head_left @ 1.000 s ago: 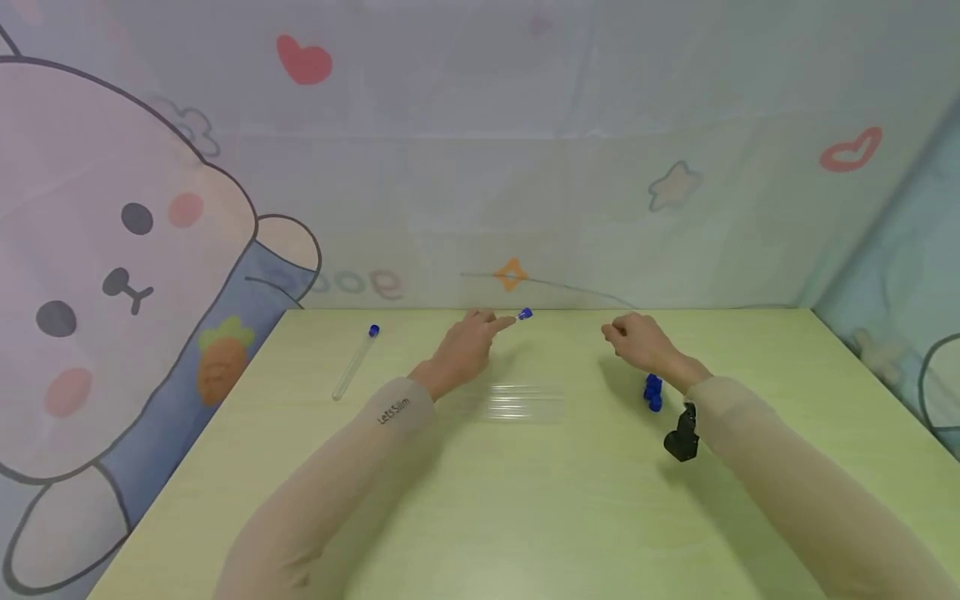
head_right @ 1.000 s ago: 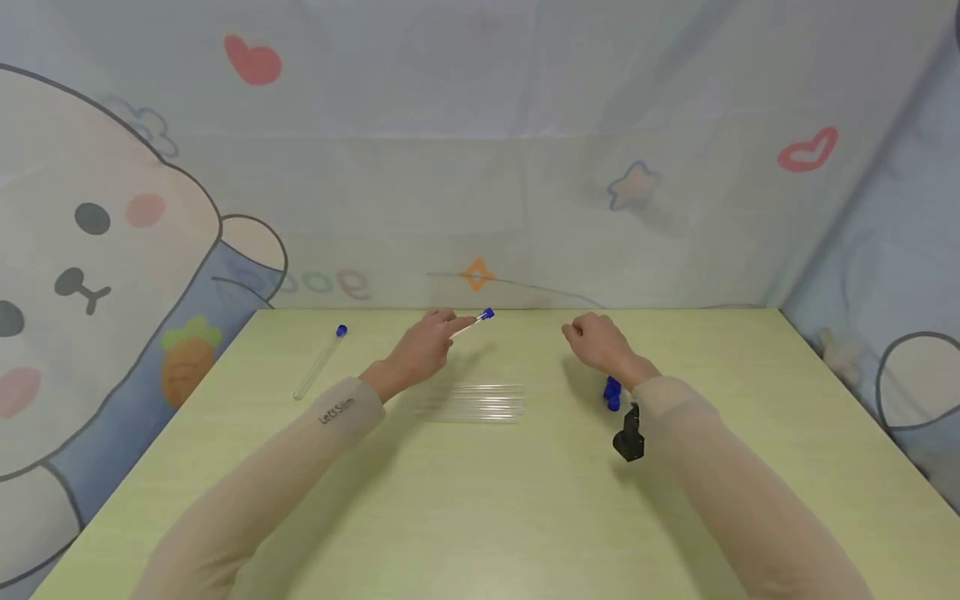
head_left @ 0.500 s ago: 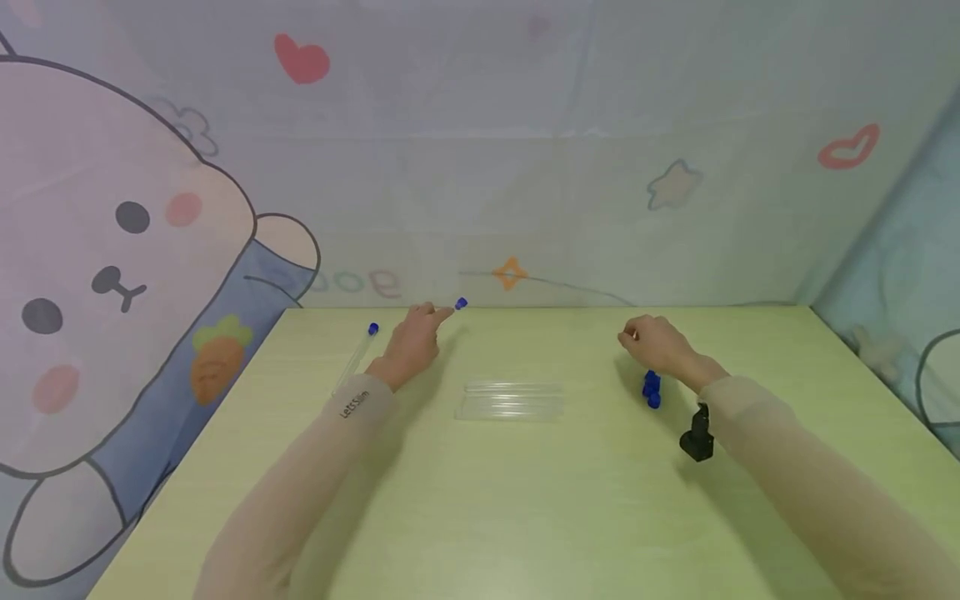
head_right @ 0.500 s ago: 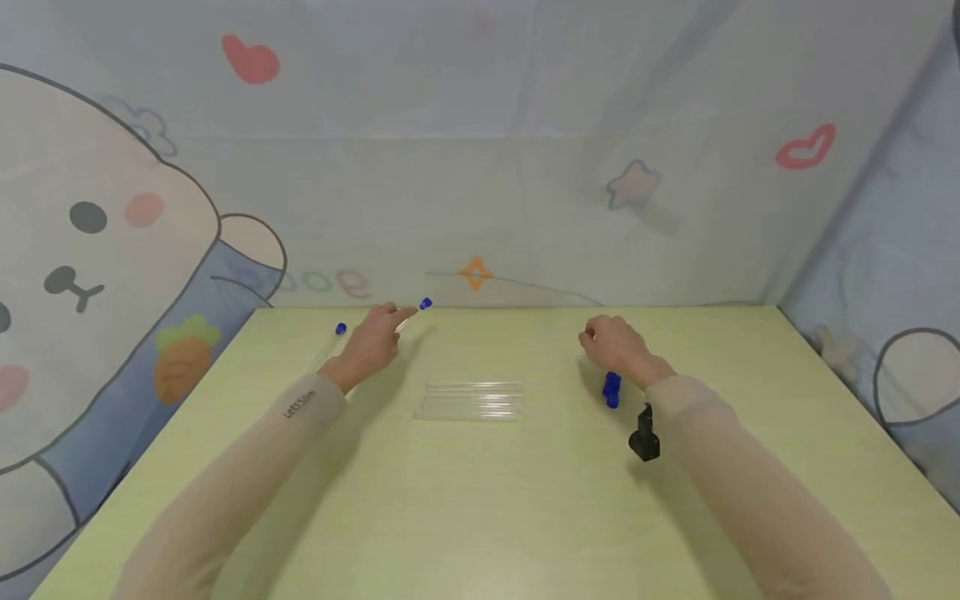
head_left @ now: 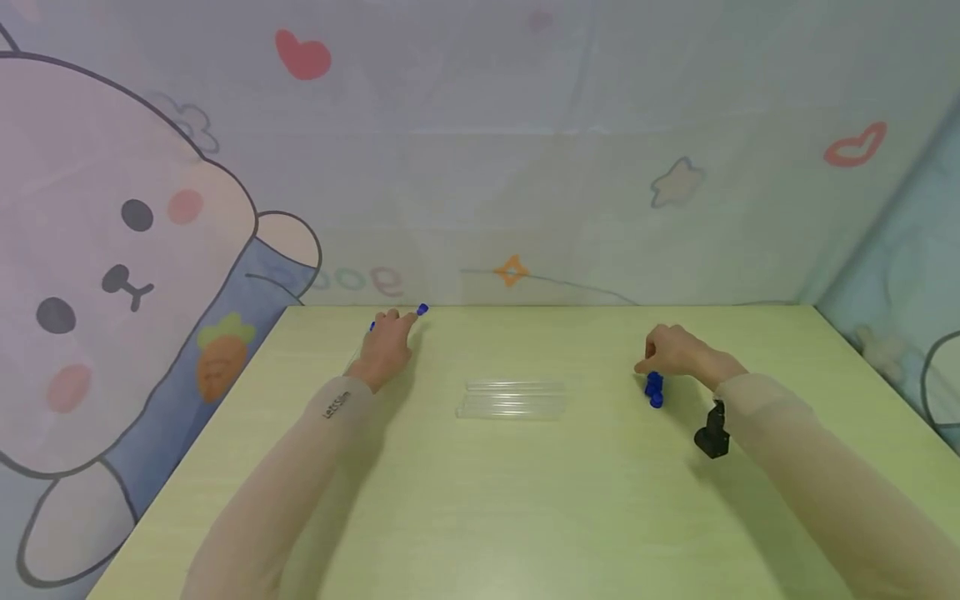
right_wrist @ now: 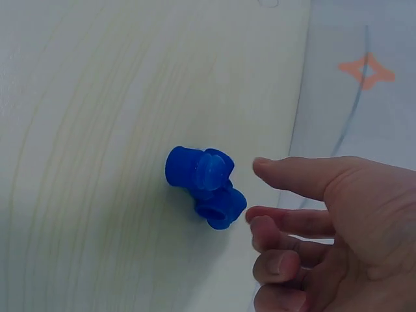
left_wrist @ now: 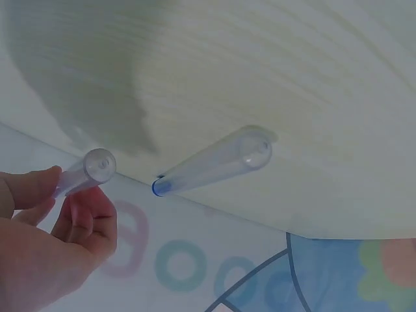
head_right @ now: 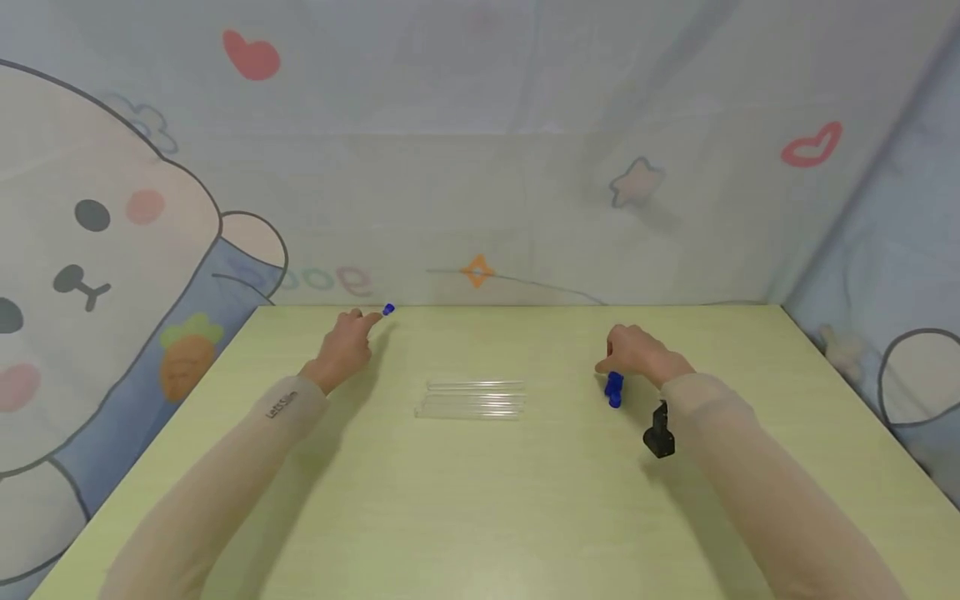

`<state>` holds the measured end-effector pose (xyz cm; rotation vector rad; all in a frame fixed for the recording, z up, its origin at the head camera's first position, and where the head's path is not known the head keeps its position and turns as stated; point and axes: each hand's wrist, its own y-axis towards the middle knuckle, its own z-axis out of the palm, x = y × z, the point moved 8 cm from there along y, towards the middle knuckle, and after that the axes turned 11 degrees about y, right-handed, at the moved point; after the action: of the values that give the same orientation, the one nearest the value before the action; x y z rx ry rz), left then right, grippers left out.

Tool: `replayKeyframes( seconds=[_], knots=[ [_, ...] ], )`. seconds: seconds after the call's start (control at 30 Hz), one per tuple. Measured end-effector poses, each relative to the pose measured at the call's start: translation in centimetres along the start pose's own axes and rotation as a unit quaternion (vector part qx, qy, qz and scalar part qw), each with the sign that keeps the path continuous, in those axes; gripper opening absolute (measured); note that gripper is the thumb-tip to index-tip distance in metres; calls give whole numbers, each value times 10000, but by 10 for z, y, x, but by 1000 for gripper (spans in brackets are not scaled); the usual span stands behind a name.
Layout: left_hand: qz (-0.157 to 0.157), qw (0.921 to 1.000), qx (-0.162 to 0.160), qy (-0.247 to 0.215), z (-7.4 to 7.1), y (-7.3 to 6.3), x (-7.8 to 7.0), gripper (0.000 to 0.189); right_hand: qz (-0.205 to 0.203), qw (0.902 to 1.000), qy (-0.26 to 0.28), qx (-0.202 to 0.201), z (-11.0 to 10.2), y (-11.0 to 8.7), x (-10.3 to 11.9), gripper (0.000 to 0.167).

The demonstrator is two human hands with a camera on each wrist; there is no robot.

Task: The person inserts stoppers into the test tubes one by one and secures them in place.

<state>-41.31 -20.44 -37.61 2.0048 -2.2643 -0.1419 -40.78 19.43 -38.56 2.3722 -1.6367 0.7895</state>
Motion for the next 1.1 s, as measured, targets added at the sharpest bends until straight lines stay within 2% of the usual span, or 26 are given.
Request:
replayKeyframes(
  seconds=[0.3,0.47,0.67,0.83,1.1],
  knots=[
    [-642,9979,84,22,7,-10,17,41,150,9993,-214,280,3,-1,-6,27],
    [-751,9971,130,15,9,-15,20,36,185,9993,-12,325,4,-4,-9,23],
    [-796,9967,140,18,12,-18,23,40,241,9989,197,343,5,-5,-12,20],
    [-795,9967,154,-45,14,-19,25,47,221,9990,210,328,6,-4,-13,19],
    [-890,9957,248,-3,16,-19,29,45,237,9992,113,317,6,-4,-11,20]
  ],
)
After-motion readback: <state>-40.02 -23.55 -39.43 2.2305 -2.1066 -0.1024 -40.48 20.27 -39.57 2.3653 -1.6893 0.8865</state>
